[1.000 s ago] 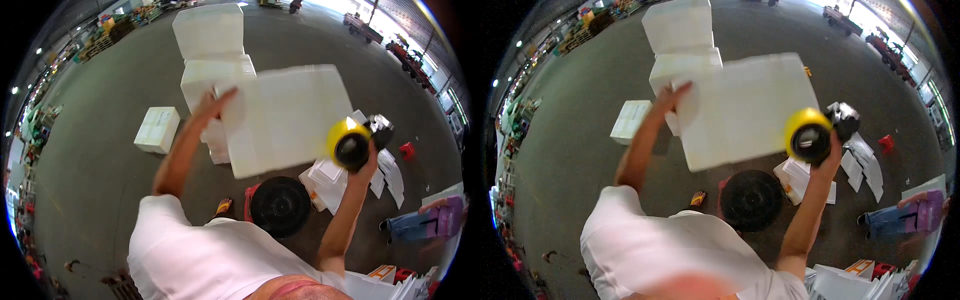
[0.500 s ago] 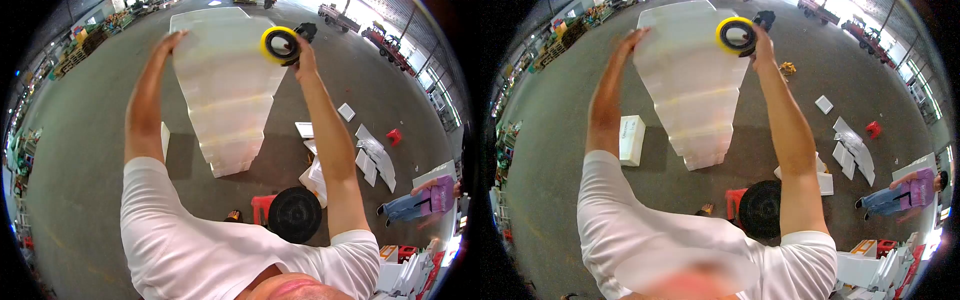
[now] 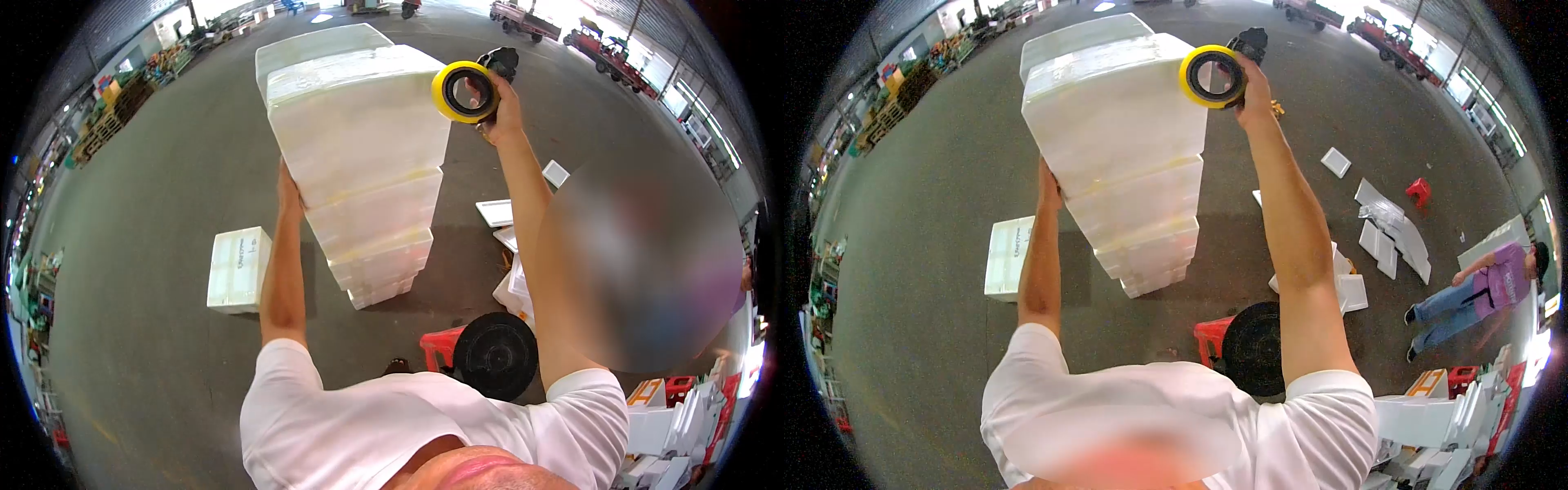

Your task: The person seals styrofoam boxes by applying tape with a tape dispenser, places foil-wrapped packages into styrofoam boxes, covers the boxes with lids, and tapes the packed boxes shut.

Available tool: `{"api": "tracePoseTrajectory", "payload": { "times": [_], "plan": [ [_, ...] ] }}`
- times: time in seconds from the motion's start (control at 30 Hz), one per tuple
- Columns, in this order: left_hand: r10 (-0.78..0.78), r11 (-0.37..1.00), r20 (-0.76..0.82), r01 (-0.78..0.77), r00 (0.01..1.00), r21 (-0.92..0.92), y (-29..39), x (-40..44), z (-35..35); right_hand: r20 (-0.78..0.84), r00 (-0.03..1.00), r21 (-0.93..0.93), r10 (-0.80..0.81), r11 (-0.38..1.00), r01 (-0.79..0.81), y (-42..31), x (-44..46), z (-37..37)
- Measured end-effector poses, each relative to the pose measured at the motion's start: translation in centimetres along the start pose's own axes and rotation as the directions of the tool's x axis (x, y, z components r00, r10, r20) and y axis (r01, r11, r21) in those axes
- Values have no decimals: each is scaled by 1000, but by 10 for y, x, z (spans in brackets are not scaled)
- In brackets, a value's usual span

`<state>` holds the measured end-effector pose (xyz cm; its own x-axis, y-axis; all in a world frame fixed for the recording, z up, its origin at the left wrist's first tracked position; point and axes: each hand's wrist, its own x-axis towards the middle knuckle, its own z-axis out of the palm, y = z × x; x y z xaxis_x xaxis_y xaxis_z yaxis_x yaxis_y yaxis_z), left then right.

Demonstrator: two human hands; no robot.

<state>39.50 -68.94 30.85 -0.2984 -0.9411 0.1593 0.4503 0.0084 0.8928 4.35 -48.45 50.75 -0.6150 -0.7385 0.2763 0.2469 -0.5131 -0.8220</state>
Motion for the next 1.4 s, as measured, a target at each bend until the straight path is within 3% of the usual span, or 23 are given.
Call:
{"api": "tracePoseTrajectory", "payload": {
  "times": [0.07,0.1,0.17,0.23,0.3,0.43,0.57,0.63,0.67,0.7,0.73,0.8,0.83,0.93,0.97,1.0,1.03,1.07,1.1,1.2,1.3,1.4],
  "plan": [
    [-79,996,-27,80,997,45,30,-29,15,-10,999,44,-31,999,32,-3,5,-2],
    [-155,983,-69,160,986,91,43,-38,20,39,999,167,-13,986,6,0,13,-9],
    [-163,981,-56,168,985,98,36,-25,13,85,996,318,12,947,-39,7,25,-10],
    [-175,978,-47,179,983,107,26,-19,10,80,994,280,72,956,-91,22,24,-10],
    [-96,984,23,98,995,-148,17,-19,20,63,991,229,121,964,-132,29,10,-3],
    [-50,985,135,71,990,-156,23,-5,11,69,996,265,49,962,-66,37,-5,8],
    [-114,993,-32,114,993,-17,-18,-5,-3,210,975,193,72,975,-114,35,-17,7],
    [-166,983,-13,166,986,73,-69,-22,3,-27,994,174,103,980,-97,56,-11,-7],
    [-208,970,5,206,978,128,-101,-38,7,-143,989,19,48,999,-45,55,-24,-28],
    [-251,950,-6,247,968,193,-128,-56,-2,-132,990,228,57,973,-26,43,-51,-34],
    [-310,916,-11,301,951,265,-159,-73,-8,-119,993,176,8,984,13,36,-71,-67],
    [-428,815,-56,412,902,407,-209,-123,-28,-270,962,325,41,944,51,43,-155,-136],
    [-494,745,-74,466,866,477,-230,-147,-42,-402,912,359,86,931,70,57,-203,-184],
    [-653,508,-151,577,742,640,-264,-227,-66,-678,711,217,186,975,-47,104,-458,-330],
    [-692,433,-159,581,705,689,-273,-247,-72,-869,452,148,201,978,-149,126,-574,-360],
    [-728,365,-166,582,665,727,-280,-267,-72,-951,-25,285,308,842,-459,158,-705,-394],
    [-752,313,-169,571,637,759,-284,-285,-67,-899,-365,410,240,752,-515,152,-814,-379],
    [-769,273,-171,558,616,783,-289,-299,-60,-791,-586,500,174,736,-457,139,-896,-342],
    [-781,242,-170,543,600,804,-295,-313,-48,-666,-733,554,142,752,-358,122,-961,-304],
    [-793,186,-134,446,594,876,-313,-345,-4,-387,-906,557,171,826,-82,82,-1080,-200],
    [-770,205,-18,273,638,940,-341,-378,67,-275,-924,507,265,857,95,75,-1143,-144],
    [-704,235,152,26,694,972,-369,-425,158,-267,-900,474,345,860,189,76,-1173,-127]
  ]
}}
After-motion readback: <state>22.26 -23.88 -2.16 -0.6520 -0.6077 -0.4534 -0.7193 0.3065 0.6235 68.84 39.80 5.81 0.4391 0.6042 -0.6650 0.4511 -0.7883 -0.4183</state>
